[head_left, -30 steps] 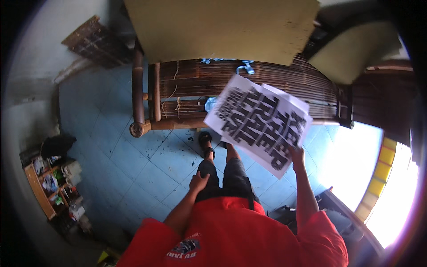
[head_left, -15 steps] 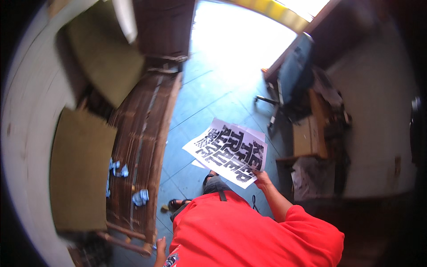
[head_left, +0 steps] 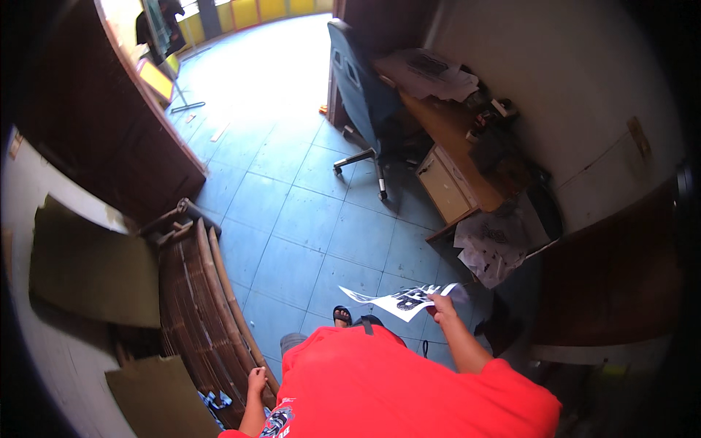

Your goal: The person picks up a stack of papers and carries them to another room, then retrieves a screen printing frame from a balcony and brings it inside to a wash area, where they rinse a small sponge.

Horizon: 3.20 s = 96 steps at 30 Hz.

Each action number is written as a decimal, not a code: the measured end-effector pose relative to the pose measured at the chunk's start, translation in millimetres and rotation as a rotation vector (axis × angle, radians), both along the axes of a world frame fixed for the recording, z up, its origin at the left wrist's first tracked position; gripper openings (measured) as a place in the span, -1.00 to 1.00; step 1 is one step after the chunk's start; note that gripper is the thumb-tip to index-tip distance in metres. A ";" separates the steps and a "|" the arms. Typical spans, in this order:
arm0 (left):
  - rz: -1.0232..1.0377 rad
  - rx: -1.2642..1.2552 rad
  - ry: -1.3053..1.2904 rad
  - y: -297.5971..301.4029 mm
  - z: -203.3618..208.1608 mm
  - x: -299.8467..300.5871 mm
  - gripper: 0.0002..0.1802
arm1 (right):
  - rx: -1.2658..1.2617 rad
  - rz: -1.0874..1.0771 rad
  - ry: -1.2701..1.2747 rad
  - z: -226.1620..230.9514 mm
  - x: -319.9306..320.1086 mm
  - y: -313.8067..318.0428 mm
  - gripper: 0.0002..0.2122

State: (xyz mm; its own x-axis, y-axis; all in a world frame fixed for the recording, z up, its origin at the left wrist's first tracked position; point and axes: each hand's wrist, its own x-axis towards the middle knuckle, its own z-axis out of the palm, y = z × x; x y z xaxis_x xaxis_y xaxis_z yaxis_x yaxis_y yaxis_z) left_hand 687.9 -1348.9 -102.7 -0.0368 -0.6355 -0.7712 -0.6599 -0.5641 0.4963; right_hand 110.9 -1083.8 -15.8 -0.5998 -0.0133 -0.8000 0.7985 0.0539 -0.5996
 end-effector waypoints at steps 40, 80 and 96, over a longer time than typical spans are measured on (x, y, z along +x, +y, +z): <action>-0.438 0.109 -0.050 -532.8 16.8 -494.1 -0.73 | -0.854 -0.519 0.993 262.7 -957.2 -596.5 -0.69; -0.477 0.141 -0.029 -610.3 -1.2 -523.4 -0.60 | -0.228 0.107 0.418 6.5 -847.3 -589.2 -0.59; -0.056 -0.219 0.095 -950.5 37.6 -463.3 -0.64 | 0.155 1.321 1.123 451.3 -495.7 -940.8 -0.59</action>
